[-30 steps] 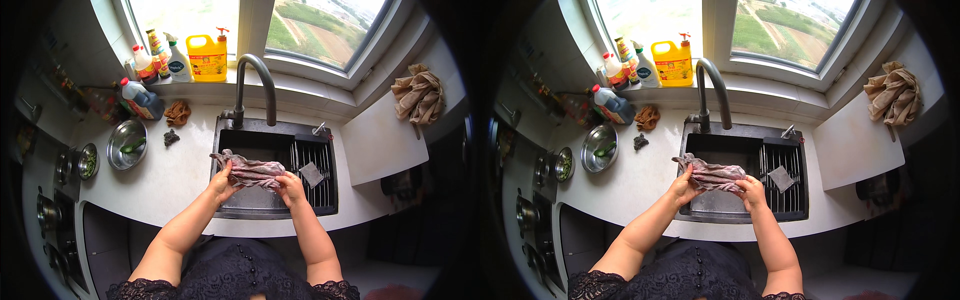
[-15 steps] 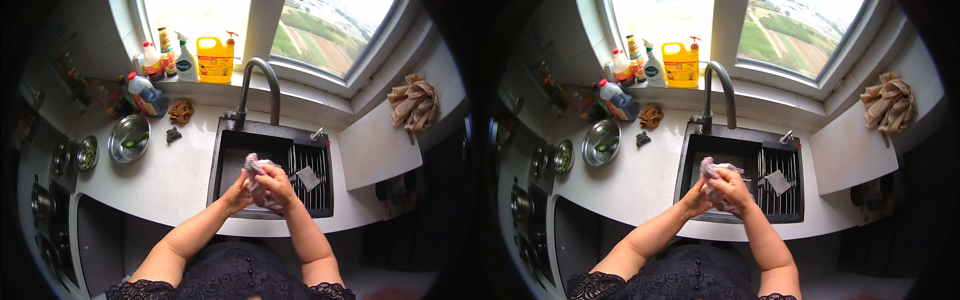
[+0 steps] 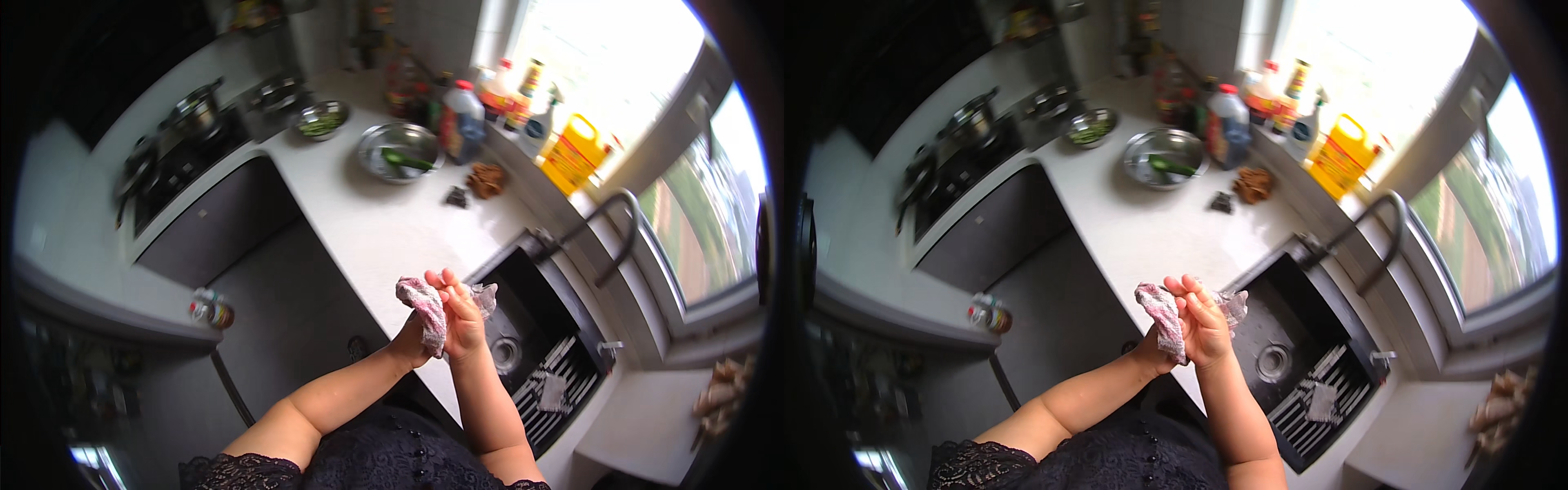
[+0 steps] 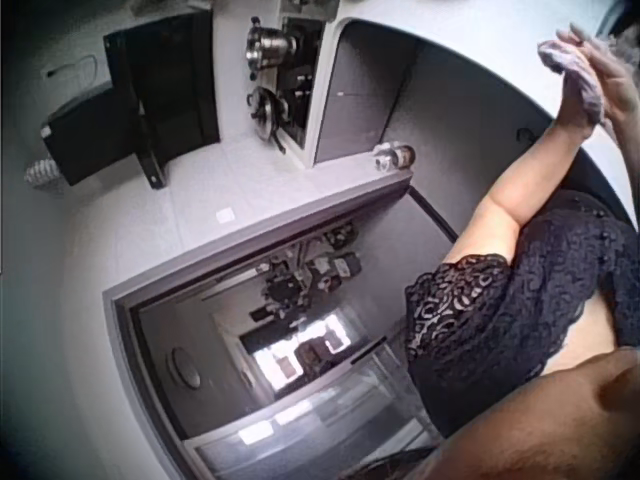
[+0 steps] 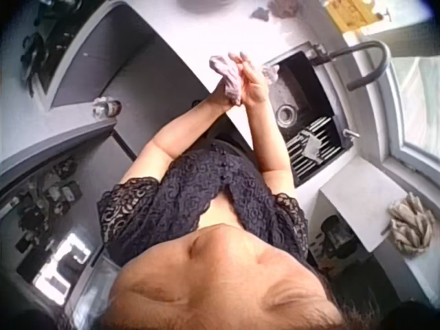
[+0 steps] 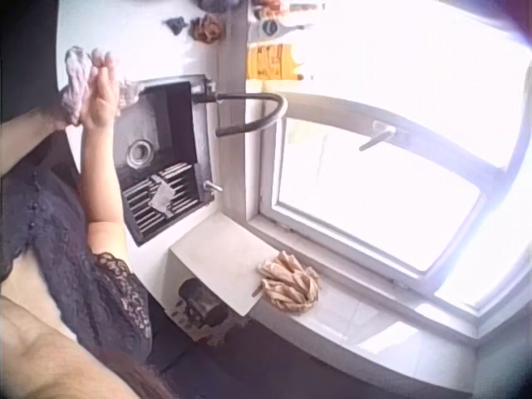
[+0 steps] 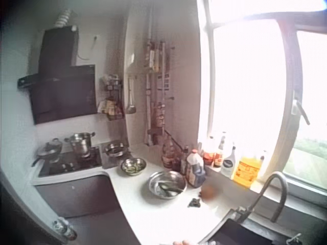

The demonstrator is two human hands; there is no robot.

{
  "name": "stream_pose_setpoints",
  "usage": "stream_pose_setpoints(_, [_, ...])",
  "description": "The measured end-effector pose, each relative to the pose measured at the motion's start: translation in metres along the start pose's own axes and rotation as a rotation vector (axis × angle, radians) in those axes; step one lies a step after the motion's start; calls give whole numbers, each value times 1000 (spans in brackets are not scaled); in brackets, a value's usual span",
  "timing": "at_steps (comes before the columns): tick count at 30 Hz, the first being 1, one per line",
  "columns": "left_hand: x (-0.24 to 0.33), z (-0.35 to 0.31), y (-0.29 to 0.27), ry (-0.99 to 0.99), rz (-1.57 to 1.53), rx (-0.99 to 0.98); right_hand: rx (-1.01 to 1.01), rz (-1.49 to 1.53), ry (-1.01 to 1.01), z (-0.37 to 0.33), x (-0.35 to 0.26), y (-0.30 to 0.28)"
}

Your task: The person wipes a glass jar and the countertop with a cloth, then picks up several small bottles and a box, discards them into a yellow bin, and continues wiping the counter. They then wash the cloth at the sink and return to the counter to handle plastic bags.

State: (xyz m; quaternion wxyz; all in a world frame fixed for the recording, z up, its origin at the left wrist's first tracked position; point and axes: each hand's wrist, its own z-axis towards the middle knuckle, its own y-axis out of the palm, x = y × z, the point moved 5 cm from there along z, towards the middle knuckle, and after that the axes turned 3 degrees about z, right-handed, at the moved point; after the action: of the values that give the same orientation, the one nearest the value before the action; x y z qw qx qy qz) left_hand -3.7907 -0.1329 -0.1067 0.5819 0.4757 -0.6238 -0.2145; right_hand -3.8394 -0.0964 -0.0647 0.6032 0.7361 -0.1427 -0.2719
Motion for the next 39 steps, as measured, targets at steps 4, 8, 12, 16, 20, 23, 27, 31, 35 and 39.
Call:
stream_pose_setpoints(4, [115,-58,-25,305,599,-36,1,-459,-162,23,48,16])
stream_pose_setpoints(8, [209,-105,-26,741,1889,192,-370,-501,23,50,164,53])
stream_pose_setpoints(12, [316,-176,-93,963,2024,960,-577,-1635,-227,31,281,165])
stream_pose_setpoints(16, [360,-239,-157,561,2463,1121,-377,-1342,56,48,416,159])
stream_pose_setpoints(20, [416,-323,-240,-52,2547,1506,-369,-548,568,37,560,176])
stream_pose_setpoints(23, [455,-403,-279,-53,2423,1714,-604,-696,615,26,660,183])
stream_pose_setpoints(27, [500,-518,-300,691,1835,1442,-914,-887,644,14,778,188])
stream_pose_setpoints(31, [512,-617,-376,1419,-37,556,-510,-192,1335,-34,892,202])
stream_pose_setpoints(35, [530,-703,-440,1551,-308,478,-116,-140,1624,-69,1005,209])
stream_pose_setpoints(39, [559,-803,-471,1633,-235,579,-190,-235,1968,-131,1096,287])
